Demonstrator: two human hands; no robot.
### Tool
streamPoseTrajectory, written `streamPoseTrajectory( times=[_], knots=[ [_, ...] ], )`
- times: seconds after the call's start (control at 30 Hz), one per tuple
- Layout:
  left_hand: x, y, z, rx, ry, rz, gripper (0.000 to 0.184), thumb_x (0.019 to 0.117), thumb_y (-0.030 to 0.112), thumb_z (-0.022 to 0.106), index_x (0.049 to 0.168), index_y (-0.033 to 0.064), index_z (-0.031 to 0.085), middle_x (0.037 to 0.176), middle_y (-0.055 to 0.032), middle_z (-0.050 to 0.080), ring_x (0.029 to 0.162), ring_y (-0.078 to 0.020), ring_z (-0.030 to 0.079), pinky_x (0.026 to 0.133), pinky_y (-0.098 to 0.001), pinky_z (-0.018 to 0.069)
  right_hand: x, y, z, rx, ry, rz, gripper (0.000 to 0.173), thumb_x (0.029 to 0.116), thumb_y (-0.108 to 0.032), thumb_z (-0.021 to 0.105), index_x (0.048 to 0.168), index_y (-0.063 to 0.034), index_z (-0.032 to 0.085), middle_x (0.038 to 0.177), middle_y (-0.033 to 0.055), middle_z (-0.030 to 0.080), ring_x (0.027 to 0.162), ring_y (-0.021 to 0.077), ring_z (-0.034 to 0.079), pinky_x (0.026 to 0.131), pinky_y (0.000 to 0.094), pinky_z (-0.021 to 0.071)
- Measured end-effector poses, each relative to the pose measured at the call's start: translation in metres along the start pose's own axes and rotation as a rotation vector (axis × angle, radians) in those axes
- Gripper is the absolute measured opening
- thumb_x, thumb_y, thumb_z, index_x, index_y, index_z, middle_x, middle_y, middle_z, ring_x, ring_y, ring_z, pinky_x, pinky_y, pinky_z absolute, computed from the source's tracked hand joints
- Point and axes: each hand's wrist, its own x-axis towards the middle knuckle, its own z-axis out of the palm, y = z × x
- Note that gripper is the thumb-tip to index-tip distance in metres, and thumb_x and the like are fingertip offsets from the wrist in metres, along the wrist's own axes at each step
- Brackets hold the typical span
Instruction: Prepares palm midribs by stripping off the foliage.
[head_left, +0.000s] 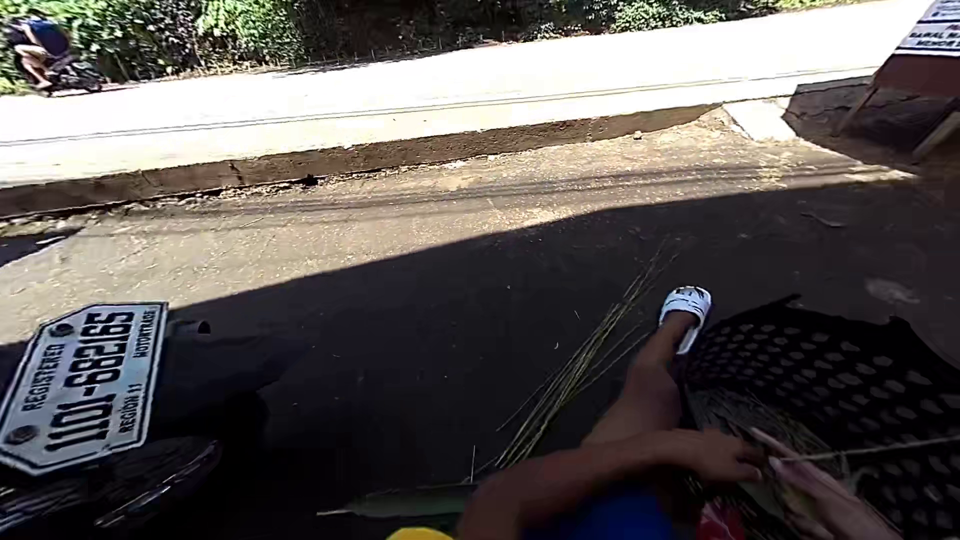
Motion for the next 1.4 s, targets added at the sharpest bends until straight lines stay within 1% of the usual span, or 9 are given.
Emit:
streamPoseTrajectory(
  times=[0.1,0.17,0.27,0.47,0.87,1.07,1.17,1.27,1.4],
  knots=[
    [-0.021,0.009,-0.017,-0.093,-0.083,-0.012,0.039,0.1104,0.007,0.035,0.138,-0.0161,0.049,0.131,-0.036,0.057,0.12,-0.0401,0.058,0.106,-0.0492,0.0417,-0.006,-0.053,0.026,-0.08,0.074,0.124,0.045,0.1076,-0.009,0.037,0.152,-0.0016,0.034,0.074,-0.0068,0.052,0.048,-0.003,0.039,0.043,0.0135,0.0336],
    [-0.021,0.012,-0.02,-0.115,-0.061,0.0,0.038,0.1108,0.009,0.032,0.136,-0.0122,0.051,0.112,-0.0244,0.061,0.091,-0.0224,0.057,0.086,-0.0363,0.0466,-0.008,-0.08,0.028,-0.107,0.073,0.201,0.04,0.1094,-0.008,0.039,0.149,-0.0008,0.038,0.077,-0.0049,0.052,0.05,-0.0033,0.04,0.045,0.0118,0.0349],
    [-0.017,0.016,-0.017,-0.196,-0.05,-0.012,0.037,0.1116,0.013,0.032,0.134,-0.0076,0.053,0.088,-0.0063,0.053,0.07,-0.0072,0.046,0.069,-0.0245,0.0429,-0.015,-0.088,0.013,-0.138,0.041,0.166,0.04,0.1067,-0.003,0.044,0.146,0.0024,0.042,0.071,-0.0033,0.052,0.048,-0.004,0.04,0.045,0.0105,0.0342],
    [-0.015,0.022,-0.012,-0.324,-0.06,0.007,0.032,0.1102,0.009,0.035,0.129,-0.0089,0.054,0.075,0.0019,0.044,0.058,-0.002,0.04,0.057,-0.0186,0.0377,-0.029,-0.102,0.007,-0.174,0.086,0.152,0.032,0.1035,-0.002,0.053,0.135,0.0049,0.054,0.063,-0.0049,0.054,0.044,-0.004,0.041,0.042,0.0113,0.0358],
    [-0.01,0.037,-0.008,-0.052,0.051,0.043,0.038,0.1117,0.013,0.038,0.142,-0.0049,0.051,0.086,-0.017,0.06,0.073,-0.0224,0.053,0.072,-0.0382,0.0456,-0.034,-0.105,-0.007,-0.267,0.162,0.002,0.014,0.0993,0.004,0.055,0.097,0.0046,0.069,0.053,-0.0087,0.055,0.042,-0.0059,0.045,0.042,0.0101,0.0377],
    [-0.026,0.036,-0.009,0.031,0.106,0.051,0.037,0.1112,0.011,0.038,0.14,-0.0075,0.052,0.089,-0.0229,0.065,0.077,-0.029,0.06,0.077,-0.0438,0.0486,-0.042,-0.109,-0.015,-0.332,0.423,-0.106,0.013,0.0998,0.001,0.057,0.106,0.0066,0.067,0.057,-0.0086,0.054,0.044,-0.0058,0.044,0.044,0.0107,0.0384],
    [-0.031,0.025,-0.007,-0.039,0.072,0.063,0.035,0.1101,0.01,0.038,0.135,-0.0068,0.057,0.076,-0.0104,0.055,0.066,-0.0157,0.048,0.066,-0.0327,0.0429,-0.05,-0.114,-0.026,-0.213,0.54,-0.168,0.019,0.1044,-0.002,0.048,0.118,0.0048,0.061,0.059,-0.0113,0.052,0.045,-0.0065,0.045,0.045,0.0098,0.04],
    [-0.032,0.02,-0.007,-0.194,0.002,0.078,0.033,0.1094,0.008,0.038,0.131,-0.0077,0.057,0.071,0.0008,0.048,0.059,-0.0019,0.041,0.058,-0.0191,0.0371,-0.059,-0.119,-0.006,-0.123,0.307,-0.078,0.036,0.1032,0.001,0.044,0.139,0.0055,0.047,0.058,-0.0103,0.051,0.045,-0.0059,0.047,0.044,0.0089,0.0413],
    [-0.031,0.014,-0.009,-0.455,-0.077,0.165,0.028,0.1062,0.005,0.034,0.117,-0.0073,0.058,0.064,0.0104,0.045,0.051,0.0084,0.039,0.051,-0.0082,0.0349,-0.052,-0.108,0.021,-0.08,0.03,-0.002,0.048,0.0988,0.005,0.05,0.146,0.0007,0.042,0.071,-0.0069,0.064,0.044,-0.0073,0.043,0.043,0.0084,0.0365]
  ],
)
